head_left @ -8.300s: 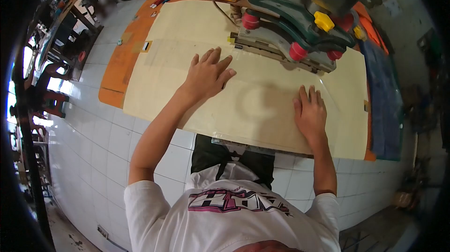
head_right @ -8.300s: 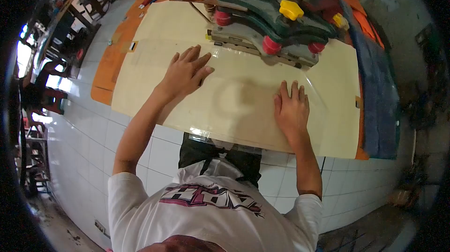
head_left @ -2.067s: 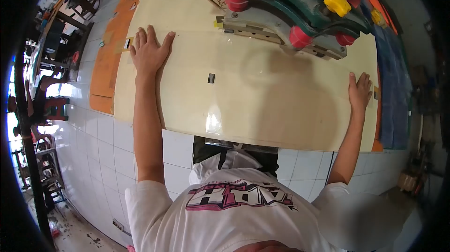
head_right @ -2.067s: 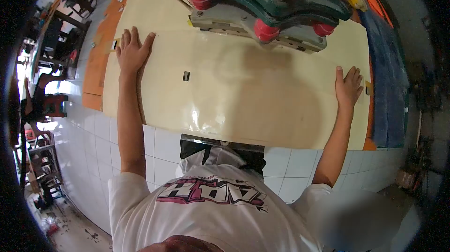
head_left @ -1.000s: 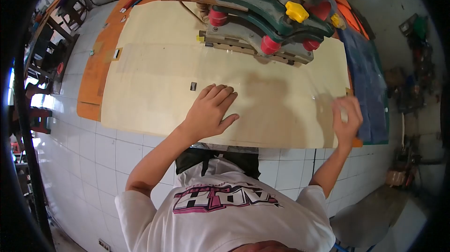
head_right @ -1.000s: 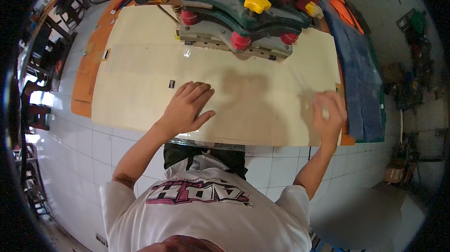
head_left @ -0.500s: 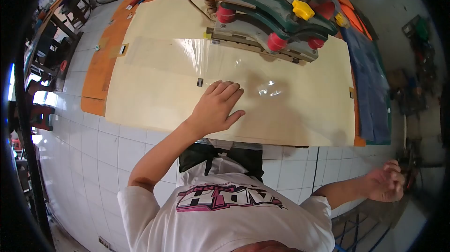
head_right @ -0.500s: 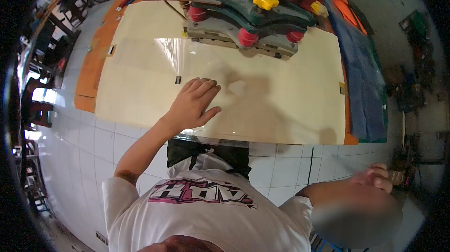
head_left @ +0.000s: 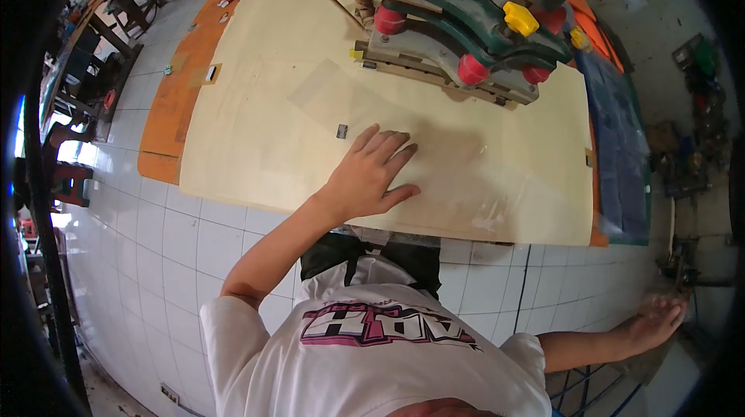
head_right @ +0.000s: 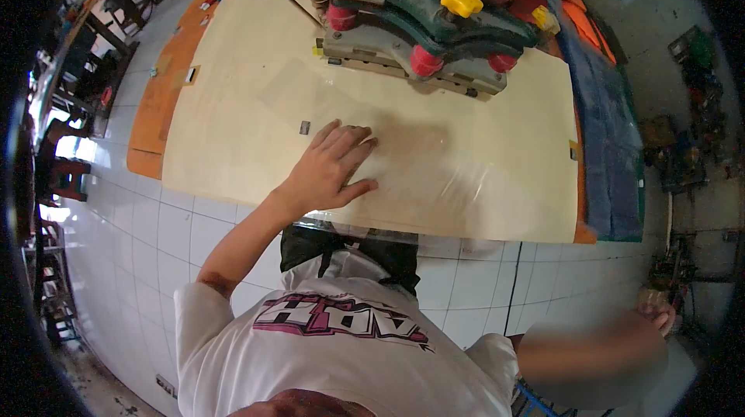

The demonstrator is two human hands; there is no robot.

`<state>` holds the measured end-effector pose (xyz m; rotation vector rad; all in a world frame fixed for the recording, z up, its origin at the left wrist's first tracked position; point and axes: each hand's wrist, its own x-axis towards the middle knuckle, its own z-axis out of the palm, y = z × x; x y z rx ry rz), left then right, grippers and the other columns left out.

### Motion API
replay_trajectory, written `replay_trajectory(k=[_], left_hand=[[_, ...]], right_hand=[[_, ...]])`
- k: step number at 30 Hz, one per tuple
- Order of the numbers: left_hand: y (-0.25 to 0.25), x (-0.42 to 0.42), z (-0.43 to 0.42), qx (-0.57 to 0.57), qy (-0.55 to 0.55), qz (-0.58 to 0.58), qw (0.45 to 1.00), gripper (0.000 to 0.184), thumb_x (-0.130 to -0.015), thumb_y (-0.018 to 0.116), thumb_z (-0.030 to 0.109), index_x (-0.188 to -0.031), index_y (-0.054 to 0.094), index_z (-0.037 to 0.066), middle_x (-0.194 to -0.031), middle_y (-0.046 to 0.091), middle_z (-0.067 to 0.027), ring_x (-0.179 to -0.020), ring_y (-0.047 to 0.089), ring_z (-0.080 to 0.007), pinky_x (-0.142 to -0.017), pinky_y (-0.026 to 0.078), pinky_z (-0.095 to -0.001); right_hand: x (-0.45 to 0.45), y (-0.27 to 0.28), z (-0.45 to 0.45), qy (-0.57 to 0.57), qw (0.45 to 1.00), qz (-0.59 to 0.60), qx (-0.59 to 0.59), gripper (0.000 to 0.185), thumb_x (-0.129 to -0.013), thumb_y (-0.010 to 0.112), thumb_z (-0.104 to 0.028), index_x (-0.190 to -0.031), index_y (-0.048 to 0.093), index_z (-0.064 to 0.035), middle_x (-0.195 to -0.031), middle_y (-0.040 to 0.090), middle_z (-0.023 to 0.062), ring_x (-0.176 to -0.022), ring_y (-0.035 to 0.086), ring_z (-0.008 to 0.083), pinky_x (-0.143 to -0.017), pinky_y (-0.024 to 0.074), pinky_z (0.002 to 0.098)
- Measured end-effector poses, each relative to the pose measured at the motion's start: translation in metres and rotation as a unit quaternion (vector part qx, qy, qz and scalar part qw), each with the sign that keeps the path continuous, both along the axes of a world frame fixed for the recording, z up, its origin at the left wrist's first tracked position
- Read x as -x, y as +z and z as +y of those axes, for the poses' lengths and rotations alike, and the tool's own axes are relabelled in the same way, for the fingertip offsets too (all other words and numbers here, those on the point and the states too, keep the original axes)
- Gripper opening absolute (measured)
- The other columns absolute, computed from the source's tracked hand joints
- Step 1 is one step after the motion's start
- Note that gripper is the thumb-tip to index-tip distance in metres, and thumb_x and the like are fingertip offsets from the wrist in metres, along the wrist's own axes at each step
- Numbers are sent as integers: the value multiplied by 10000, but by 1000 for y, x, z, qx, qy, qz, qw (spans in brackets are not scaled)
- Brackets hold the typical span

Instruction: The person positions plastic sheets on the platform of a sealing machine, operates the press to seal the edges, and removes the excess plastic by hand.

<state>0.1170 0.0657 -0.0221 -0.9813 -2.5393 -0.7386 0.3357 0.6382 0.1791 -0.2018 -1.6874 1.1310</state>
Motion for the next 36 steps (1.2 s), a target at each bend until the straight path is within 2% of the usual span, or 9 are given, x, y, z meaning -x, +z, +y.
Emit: replay_trajectory(k=[8, 10, 13, 15, 17, 20, 23, 28, 36], left_hand=[[18, -9, 0, -299, -117, -331, 887, 766, -900, 703, 515, -1426, 504, -6, -1445, 519, -238, -1268, 574, -372, -1089, 443, -524], [24, -4, 10, -633, -79, -668, 383, 615, -968, 672, 419, -1395, 521, 1, -1417, 543, -230, -1216, 620, -341, -1065, 489, -485], [20, 6, 26, -724, -11, -617, 307, 404, -1007, 639, 300, -1291, 577, 19, -1356, 596, -211, -1191, 639, -333, -1074, 497, -459], [26, 7, 36, -758, 22, -580, 298, 342, -1005, 638, 272, -1236, 593, 24, -1299, 633, -191, -1165, 654, -313, -1072, 505, -455], [24, 9, 34, -787, 55, -544, 285, 280, -1004, 637, 244, -1181, 609, 28, -1242, 671, -171, -1140, 670, -293, -1071, 512, -451], [16, 15, 17, -828, 7, -505, 244, 211, -1007, 631, 203, -1132, 639, 33, -1126, 723, -123, -1092, 693, -233, -1059, 532, -434], [29, 14, -13, -849, 13, -427, 311, 162, -1004, 633, 200, -1111, 631, 79, -1136, 709, -66, -1116, 675, -229, -1043, 524, -423], [17, 28, -81, -888, 77, -262, 369, 186, -1004, 632, 118, -1167, 654, 30, -1153, 710, -109, -1088, 693, -196, -1028, 562, -387], [32, 3, -110, -796, 152, -176, 559, 370, -1001, 641, 121, -1325, 545, -31, -1239, 662, -186, -1063, 702, -263, -995, 586, -382]], right_hand=[[2, 31, -25, 58, 998, -11, 20, 569, -1032, 585, -280, -1489, 424, 18, -1271, 578, 78, -1068, 540, 199, -945, 424, 373], [-13, 34, 1, 112, 994, 1, 3, 569, -1039, 553, -270, -1503, 397, 18, -1323, 567, 105, -1138, 528, 238, -1009, 393, 408], [-25, 38, 18, 308, 950, 35, -21, 555, -1040, 506, -227, -1524, 362, 4, -1426, 523, 158, -1260, 494, 318, -1118, 320, 483], [-31, 37, 24, 445, 893, 59, -30, 546, -1035, 491, -194, -1530, 354, -10, -1478, 489, 184, -1311, 472, 358, -1162, 279, 524], [-47, 36, 43, 224, 963, 112, -99, 543, -1018, 503, -237, -1504, 379, -29, -1577, 295, 242, -1432, 307, 429, -1183, 240, 591], [-46, 55, 89, 640, 762, 91, -38, 466, -1006, 525, -240, -1418, 445, -35, -1622, 133, 302, -1491, 174, 480, -1190, 210, 647], [-73, 31, 130, 82, 975, 198, 56, 424, -1002, 554, -260, -1364, 506, -44, -1534, 326, 258, -1375, 357, 436, -1125, 299, 626], [-23, -13, 175, 168, 976, -113, 74, 489, -980, 684, -246, -1399, 528, -47, -1118, 654, 53, -1020, 612, 166, -856, 484, 315], [90, -87, 142, -1, 971, -218, 100, 565, -917, 780, -375, -1323, 587, -33, -734, 418, -74, -598, 345, 15, -552, 282, 212]])
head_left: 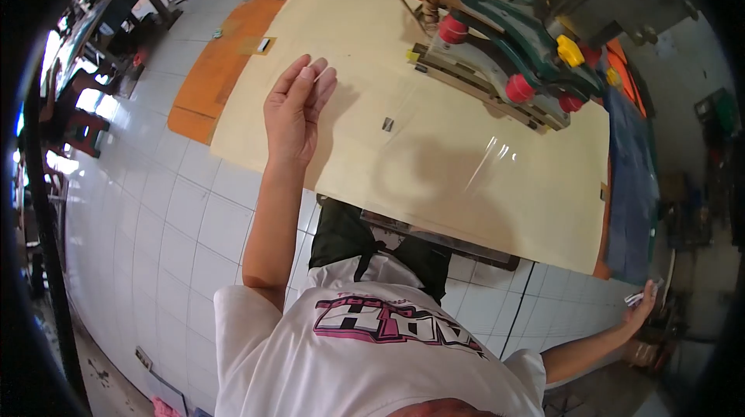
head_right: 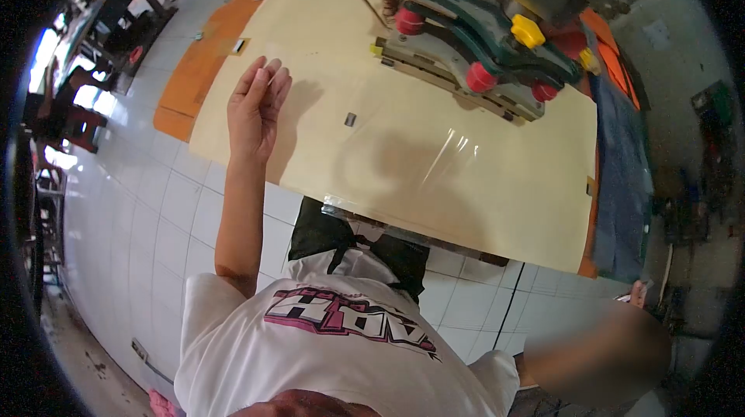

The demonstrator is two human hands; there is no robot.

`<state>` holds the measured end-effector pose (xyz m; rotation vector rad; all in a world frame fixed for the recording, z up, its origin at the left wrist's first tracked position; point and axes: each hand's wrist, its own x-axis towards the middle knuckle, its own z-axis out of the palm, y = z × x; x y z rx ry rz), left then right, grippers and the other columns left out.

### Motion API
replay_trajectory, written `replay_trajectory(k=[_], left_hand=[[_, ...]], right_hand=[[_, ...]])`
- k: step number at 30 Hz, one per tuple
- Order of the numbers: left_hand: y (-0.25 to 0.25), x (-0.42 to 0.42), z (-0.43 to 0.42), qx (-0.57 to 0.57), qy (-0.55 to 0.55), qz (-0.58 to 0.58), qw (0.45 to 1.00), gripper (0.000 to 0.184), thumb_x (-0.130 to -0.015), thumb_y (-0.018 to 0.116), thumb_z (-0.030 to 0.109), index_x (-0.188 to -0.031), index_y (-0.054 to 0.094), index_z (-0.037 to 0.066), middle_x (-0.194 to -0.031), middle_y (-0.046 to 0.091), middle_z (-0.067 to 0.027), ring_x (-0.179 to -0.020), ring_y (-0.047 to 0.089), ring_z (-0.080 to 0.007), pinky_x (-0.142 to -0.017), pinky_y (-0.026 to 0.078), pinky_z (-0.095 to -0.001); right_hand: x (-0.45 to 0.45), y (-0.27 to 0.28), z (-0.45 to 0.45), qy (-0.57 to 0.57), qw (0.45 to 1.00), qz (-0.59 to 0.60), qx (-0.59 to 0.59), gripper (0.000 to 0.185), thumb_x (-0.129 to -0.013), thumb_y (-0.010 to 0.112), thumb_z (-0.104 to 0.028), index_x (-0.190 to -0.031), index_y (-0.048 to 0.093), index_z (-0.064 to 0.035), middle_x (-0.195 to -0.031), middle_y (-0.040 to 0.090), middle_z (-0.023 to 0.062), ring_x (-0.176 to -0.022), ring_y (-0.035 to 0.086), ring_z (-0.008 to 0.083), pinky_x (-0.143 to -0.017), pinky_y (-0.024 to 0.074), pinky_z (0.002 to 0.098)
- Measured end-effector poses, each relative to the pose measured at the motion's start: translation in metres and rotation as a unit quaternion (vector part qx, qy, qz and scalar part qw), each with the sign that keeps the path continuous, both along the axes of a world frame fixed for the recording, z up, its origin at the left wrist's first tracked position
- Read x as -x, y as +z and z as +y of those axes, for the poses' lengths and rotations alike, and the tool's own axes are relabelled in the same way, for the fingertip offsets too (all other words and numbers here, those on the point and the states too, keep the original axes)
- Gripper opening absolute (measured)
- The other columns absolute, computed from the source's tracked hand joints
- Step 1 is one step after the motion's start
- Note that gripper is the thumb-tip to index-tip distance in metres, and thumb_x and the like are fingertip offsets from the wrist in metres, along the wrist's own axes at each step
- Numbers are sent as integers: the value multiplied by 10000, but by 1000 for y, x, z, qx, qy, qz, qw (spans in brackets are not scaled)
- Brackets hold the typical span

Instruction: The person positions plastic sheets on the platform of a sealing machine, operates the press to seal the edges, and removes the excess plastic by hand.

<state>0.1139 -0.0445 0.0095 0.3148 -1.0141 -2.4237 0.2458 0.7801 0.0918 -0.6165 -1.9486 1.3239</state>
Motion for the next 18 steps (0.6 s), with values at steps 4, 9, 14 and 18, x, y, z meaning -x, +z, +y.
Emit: replay_trajectory(k=[4, 9, 14, 18], left_hand=[[6, -15, -20, 137, 23, -57, 989, 466, -1032, 606, 230, -1427, 495, 10, -1301, 649, -144, -1073, 692, -230, -903, 569, -330], [0, -37, -102, 231, 172, -44, 957, 425, -1009, 645, 277, -1354, 584, 37, -1057, 665, 7, -788, 562, -44, -691, 463, -195], [5, -54, -162, 301, 134, -67, 942, 441, -1024, 634, 167, -1431, 539, 27, -1138, 641, -19, -825, 526, -44, -712, 436, -220], [3, -68, -197, 401, 23, -113, 909, 468, -999, 668, 155, -1417, 544, -16, -1032, 656, -22, -801, 555, -61, -730, 460, -244]], right_hand=[[35, 1, -41, 66, 979, 13, 192, 627, -931, 757, -359, -1403, 517, -22, -1057, 638, 51, -910, 561, 104, -803, 441, 291], [76, 28, -231, 267, 942, 29, 201, 301, -955, 676, -133, -1231, 634, -18, -1108, 673, 61, -983, 639, 149, -875, 534, 307], [100, 56, -312, 421, 884, -67, 191, 194, -991, 581, -97, -1121, 655, 27, -976, 667, 46, -856, 667, 135, -756, 611, 312], [110, 64, -324, 421, 886, -133, 141, 229, -985, 596, -93, -1151, 663, 48, -983, 719, 113, -828, 722, 177, -756, 623, 312]])
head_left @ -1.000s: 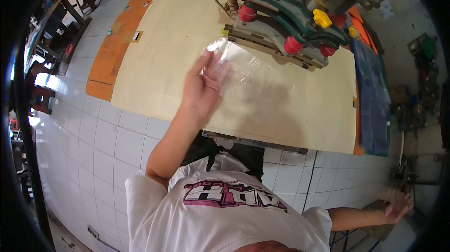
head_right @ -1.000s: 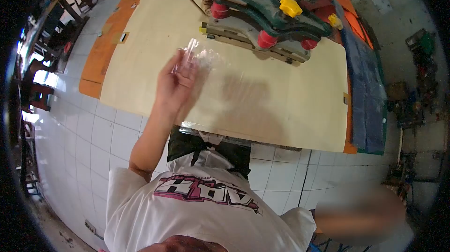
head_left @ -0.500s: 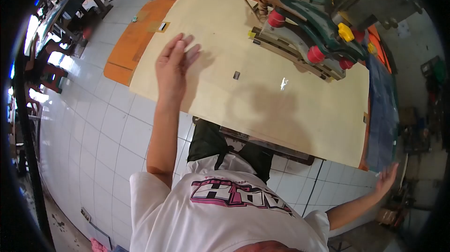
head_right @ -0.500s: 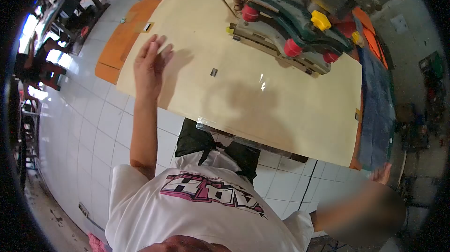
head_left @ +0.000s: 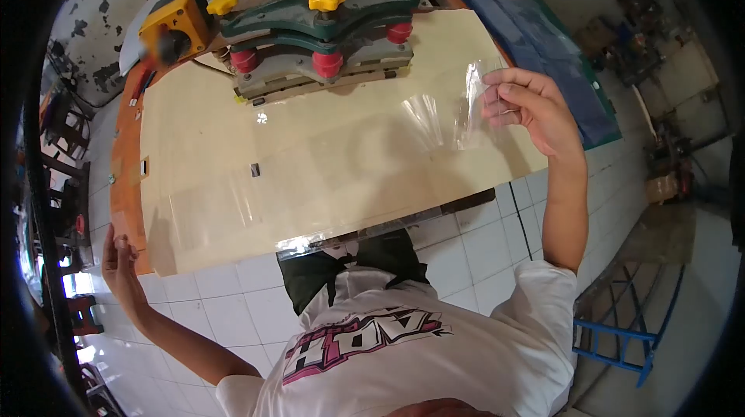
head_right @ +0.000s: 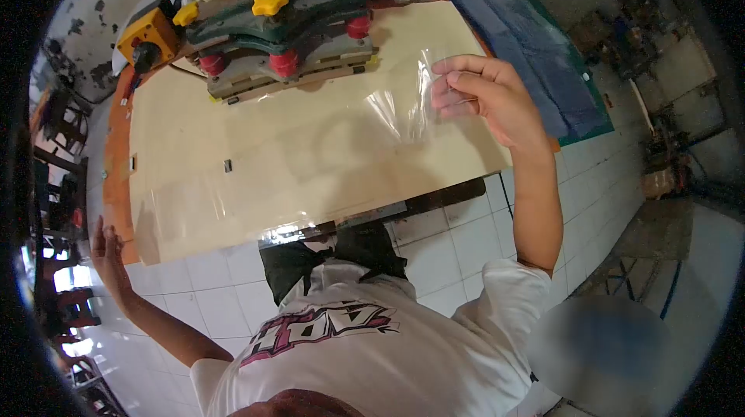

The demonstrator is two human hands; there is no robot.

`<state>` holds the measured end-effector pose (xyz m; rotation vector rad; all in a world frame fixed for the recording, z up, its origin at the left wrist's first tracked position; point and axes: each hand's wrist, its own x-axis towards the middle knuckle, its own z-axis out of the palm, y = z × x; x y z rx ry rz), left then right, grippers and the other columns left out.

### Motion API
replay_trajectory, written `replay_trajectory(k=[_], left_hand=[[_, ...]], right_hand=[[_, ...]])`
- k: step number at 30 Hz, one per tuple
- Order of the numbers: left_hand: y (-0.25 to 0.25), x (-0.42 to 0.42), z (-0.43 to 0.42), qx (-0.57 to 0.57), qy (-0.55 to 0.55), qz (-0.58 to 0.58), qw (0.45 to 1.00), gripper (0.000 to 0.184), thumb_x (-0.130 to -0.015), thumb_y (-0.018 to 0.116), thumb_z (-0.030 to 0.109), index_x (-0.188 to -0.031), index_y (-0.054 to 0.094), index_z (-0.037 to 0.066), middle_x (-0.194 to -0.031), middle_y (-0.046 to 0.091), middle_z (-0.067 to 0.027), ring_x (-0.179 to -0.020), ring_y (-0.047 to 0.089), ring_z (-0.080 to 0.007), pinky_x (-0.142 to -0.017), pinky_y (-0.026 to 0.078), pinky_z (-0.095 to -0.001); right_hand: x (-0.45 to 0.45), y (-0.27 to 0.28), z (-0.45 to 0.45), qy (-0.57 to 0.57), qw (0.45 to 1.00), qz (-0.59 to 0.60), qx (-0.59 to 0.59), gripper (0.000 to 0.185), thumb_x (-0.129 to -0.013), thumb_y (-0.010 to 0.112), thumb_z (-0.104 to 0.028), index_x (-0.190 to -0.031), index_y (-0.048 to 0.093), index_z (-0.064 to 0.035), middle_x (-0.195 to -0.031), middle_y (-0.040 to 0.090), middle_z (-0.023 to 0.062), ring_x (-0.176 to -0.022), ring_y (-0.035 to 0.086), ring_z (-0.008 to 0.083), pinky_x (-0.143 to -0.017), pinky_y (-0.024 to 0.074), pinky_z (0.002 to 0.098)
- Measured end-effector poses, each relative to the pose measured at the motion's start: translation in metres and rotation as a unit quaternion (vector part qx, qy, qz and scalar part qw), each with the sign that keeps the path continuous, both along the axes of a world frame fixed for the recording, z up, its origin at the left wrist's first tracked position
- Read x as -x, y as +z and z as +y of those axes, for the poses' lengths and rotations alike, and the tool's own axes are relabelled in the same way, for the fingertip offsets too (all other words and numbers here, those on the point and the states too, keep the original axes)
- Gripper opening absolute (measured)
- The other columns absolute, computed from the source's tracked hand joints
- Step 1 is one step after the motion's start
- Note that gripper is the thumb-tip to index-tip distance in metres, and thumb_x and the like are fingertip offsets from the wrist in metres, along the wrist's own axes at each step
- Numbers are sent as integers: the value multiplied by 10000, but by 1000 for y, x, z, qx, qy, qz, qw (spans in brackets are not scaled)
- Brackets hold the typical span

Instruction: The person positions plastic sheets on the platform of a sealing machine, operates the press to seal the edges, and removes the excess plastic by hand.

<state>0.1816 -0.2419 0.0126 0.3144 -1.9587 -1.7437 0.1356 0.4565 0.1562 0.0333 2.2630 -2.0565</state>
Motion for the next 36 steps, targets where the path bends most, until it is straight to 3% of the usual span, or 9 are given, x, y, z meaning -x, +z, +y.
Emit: replay_trajectory(k=[4, 10, 14, 19, 25, 29, 31, 33, 36], left_hand=[[-3, -3, -27, 100, -14, -136, 986, 357, -965, 701, 150, -1280, 626, 2, -939, 652, -23, -779, 617, -94, -752, 514, -240], [-28, 23, -63, 125, -40, -85, 988, 31, -975, 625, 104, -982, 598, 89, -855, 594, 1, -752, 605, -89, -683, 508, -226], [-40, 45, -75, 188, 32, -85, 978, 54, -985, 585, 137, -969, 607, 91, -753, 522, 31, -635, 509, -55, -569, 418, -199], [-36, 67, -46, 65, 143, -30, 987, 226, -1008, 590, 275, -877, 611, 93, -637, 383, 76, -523, 350, -20, -468, 261, -222], [-44, 76, -54, 224, 179, -31, 958, 396, -1043, 561, 427, -880, 629, 73, -650, 405, 55, -545, 356, -41, -476, 272, -240], [-50, 84, -70, 214, 193, -56, 956, 416, -1046, 554, 422, -909, 639, 38, -666, 451, 33, -586, 399, -59, -507, 315, -258], [-54, 90, -73, 269, 188, -38, 944, 424, -1050, 546, 409, -927, 634, 14, -711, 504, -5, -653, 463, -104, -577, 386, -292], [-64, 99, -80, 334, 165, -15, 928, 419, -1053, 537, 389, -948, 627, -7, -776, 555, -41, -725, 503, -146, -657, 432, -325], [-53, 107, -50, 276, 136, 9, 951, 399, -1047, 551, 362, -946, 631, -16, -790, 574, -58, -739, 494, -138, -674, 432, -321]], right_hand=[[3, -6, 2, -26, 999, 11, -28, 221, -976, 600, -66, -1150, 663, 55, -1001, 733, 131, -833, 728, 180, -772, 610, 299], [6, -28, 14, -83, 985, 89, -125, 140, -986, 560, -81, -1045, 657, 0, -911, 706, 67, -787, 670, 124, -744, 556, 271], [14, -48, 25, -167, 958, 143, -185, 114, -935, 589, -45, -994, 659, 23, -805, 666, 49, -687, 608, 103, -619, 487, 253], [25, -64, 47, -280, 917, 148, -242, 99, -941, 615, -93, -916, 672, -17, -730, 605, 8, -612, 539, 77, -555, 420, 245], [22, -75, 68, -274, 940, 150, -139, 164, -1001, 642, -173, -896, 662, -49, -722, 575, -6, -597, 503, 68, -533, 393, 222], [26, -85, 101, -331, 931, 130, -84, 168, -991, 631, -153, -884, 683, -34, -681, 559, -20, -565, 490, 64, -488, 358, 253], [26, -87, 126, -334, 928, 67, -152, 174, -989, 618, -156, -930, 706, -18, -769, 639, 11, -652, 576, 116, -573, 447, 285], [38, -108, 149, -386, 883, 126, -234, 238, -994, 604, -207, -1022, 727, -6, -922, 722, 92, -821, 663, 224, -752, 513, 352], [36, -105, 141, -394, 790, 155, -444, 353, -1004, 582, -299, -1128, 717, 3, -1055, 732, 177, -975, 672, 328, -895, 491, 408]])
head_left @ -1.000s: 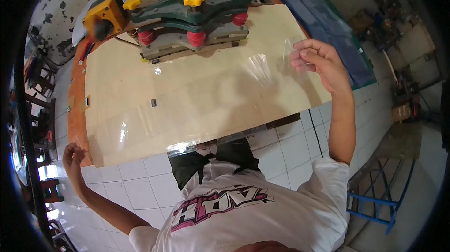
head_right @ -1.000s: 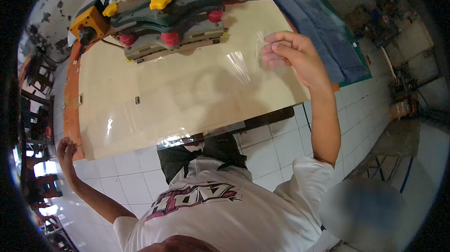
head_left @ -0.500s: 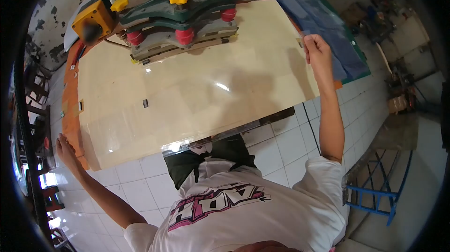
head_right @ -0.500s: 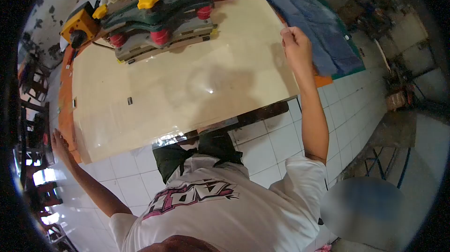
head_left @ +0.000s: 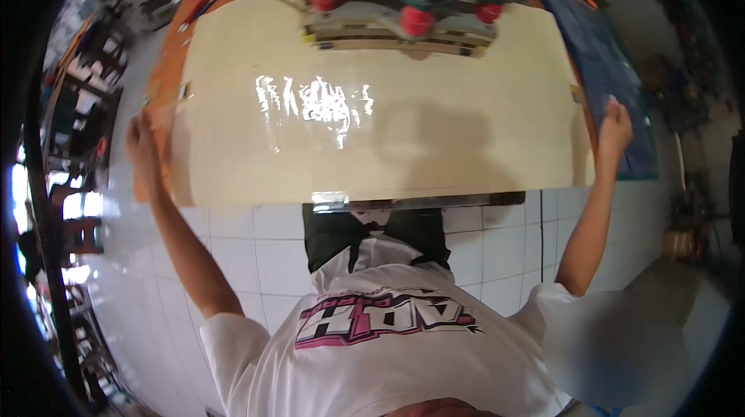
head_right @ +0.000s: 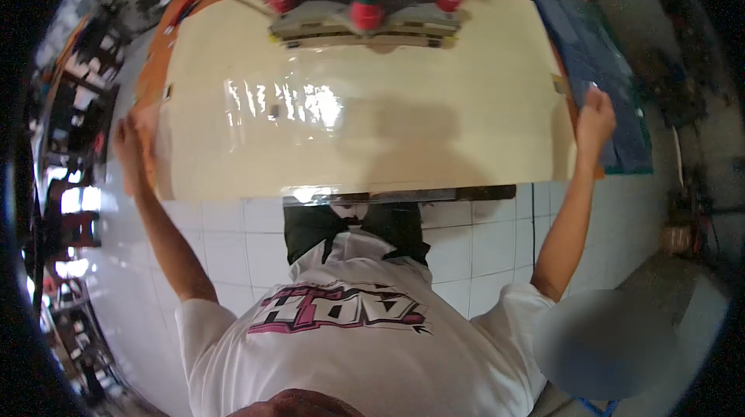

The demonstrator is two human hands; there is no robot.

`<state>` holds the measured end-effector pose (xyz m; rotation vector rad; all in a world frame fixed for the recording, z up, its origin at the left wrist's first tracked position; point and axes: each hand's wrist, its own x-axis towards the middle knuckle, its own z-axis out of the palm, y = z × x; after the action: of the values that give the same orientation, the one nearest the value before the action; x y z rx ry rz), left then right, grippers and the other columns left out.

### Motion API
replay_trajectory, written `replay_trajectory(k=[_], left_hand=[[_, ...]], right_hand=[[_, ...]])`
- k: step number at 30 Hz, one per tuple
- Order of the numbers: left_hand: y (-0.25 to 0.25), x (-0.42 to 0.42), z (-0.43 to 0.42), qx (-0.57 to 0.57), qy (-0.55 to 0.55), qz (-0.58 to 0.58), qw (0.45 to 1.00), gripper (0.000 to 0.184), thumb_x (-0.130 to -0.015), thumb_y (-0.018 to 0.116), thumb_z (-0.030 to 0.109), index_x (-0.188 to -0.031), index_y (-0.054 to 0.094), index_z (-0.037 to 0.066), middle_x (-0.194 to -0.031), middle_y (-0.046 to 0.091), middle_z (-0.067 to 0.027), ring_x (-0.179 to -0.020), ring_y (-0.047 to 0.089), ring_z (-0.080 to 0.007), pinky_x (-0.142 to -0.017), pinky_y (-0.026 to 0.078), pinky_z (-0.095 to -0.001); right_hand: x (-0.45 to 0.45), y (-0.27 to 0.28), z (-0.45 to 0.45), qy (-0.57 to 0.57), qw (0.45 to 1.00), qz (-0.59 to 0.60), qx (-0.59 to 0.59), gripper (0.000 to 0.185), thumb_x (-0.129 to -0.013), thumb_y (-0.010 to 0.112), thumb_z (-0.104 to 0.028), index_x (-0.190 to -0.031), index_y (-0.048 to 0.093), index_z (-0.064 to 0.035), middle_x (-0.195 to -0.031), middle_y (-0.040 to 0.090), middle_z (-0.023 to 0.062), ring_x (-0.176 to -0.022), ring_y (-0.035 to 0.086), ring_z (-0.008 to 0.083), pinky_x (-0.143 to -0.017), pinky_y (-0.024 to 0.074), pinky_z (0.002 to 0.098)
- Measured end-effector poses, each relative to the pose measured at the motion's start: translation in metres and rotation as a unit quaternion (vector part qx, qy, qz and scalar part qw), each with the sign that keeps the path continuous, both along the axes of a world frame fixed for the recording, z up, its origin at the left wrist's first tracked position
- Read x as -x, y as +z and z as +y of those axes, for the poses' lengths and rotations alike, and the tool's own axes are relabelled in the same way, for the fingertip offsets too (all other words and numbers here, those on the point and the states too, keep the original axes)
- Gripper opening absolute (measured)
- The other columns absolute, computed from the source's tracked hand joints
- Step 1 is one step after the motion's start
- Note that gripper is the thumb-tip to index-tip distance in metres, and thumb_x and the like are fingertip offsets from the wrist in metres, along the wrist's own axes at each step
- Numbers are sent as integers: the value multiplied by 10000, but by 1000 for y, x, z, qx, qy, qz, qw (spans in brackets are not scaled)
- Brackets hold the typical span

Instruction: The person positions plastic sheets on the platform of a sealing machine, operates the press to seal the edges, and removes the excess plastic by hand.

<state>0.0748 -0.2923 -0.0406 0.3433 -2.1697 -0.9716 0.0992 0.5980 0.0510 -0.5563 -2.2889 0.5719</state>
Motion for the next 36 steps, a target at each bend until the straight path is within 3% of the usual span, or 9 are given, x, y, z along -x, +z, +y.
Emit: replay_trajectory(k=[4, 7, 12, 16, 18, 22, 24, 31, 36], left_hand=[[28, -4, 47, -15, -5, -16, 1000, 378, -1024, 612, 340, -922, 658, -21, -737, 566, -26, -733, 501, -102, -669, 427, -285], [30, -3, 55, -25, -19, -33, 999, 375, -1019, 624, 334, -925, 671, -26, -739, 576, -14, -726, 499, -93, -667, 421, -274], [31, -2, 77, -11, -23, -7, 1000, 371, -999, 665, 305, -849, 639, -34, -736, 579, -21, -702, 476, -85, -619, 400, -283], [16, 8, 68, 46, -16, 31, 998, 409, -978, 703, 284, -743, 577, -27, -677, 535, -10, -641, 425, -74, -557, 358, -290], [13, 6, 69, 35, -12, 39, 999, 420, -975, 708, 285, -728, 568, -25, -643, 503, -3, -618, 403, -73, -544, 345, -288], [17, 3, 75, 23, -18, 67, 997, 428, -967, 718, 290, -717, 573, -26, -574, 442, 14, -575, 357, -75, -513, 315, -293], [15, 3, 73, 27, -15, 67, 997, 425, -967, 718, 290, -721, 580, -28, -574, 447, 7, -577, 358, -75, -513, 314, -292], [21, 5, 75, 46, 18, 28, 998, 418, -955, 727, 303, -740, 611, -36, -559, 468, -29, -562, 375, -79, -506, 328, -306], [9, 11, 65, 38, 5, 62, 997, 383, -945, 736, 305, -796, 671, -42, -569, 520, -48, -558, 417, -90, -508, 354, -310]], right_hand=[[0, -4, 5, -20, 998, -52, 6, 399, -1019, 562, -342, -1117, 721, 11, -1046, 730, 188, -980, 682, 319, -875, 494, 401], [4, -24, 32, 0, 1000, -12, 18, 449, -1028, 561, -383, -986, 702, 42, -919, 708, 157, -860, 651, 279, -798, 486, 390], [6, -35, 40, 14, 1000, -13, -2, 546, -1034, 558, -440, -784, 578, 45, -719, 553, 94, -680, 463, 222, -674, 415, 382], [3, -34, 31, -15, 999, -24, -45, 545, -1034, 553, -437, -792, 595, 50, -723, 581, 119, -677, 492, 234, -675, 425, 399], [3, -38, 28, -14, 997, 52, -47, 536, -1030, 556, -431, -806, 631, 50, -735, 619, 153, -681, 527, 255, -676, 434, 418], [4, -36, 42, -45, 996, 3, -76, 525, -1023, 564, -425, -831, 679, 50, -753, 663, 180, -675, 566, 282, -675, 451, 430], [6, -41, 44, -24, 992, 52, -115, 525, -1018, 568, -426, -837, 699, 49, -734, 674, 181, -650, 573, 285, -664, 459, 430], [5, -34, 35, -47, 998, -9, -41, 492, -1020, 572, -404, -894, 717, 49, -816, 703, 201, -703, 599, 279, -699, 463, 430], [12, -38, 22, -19, 999, 33, -17, 512, -1016, 585, -419, -869, 695, 60, -781, 679, 146, -714, 570, 242, -712, 454, 383]])
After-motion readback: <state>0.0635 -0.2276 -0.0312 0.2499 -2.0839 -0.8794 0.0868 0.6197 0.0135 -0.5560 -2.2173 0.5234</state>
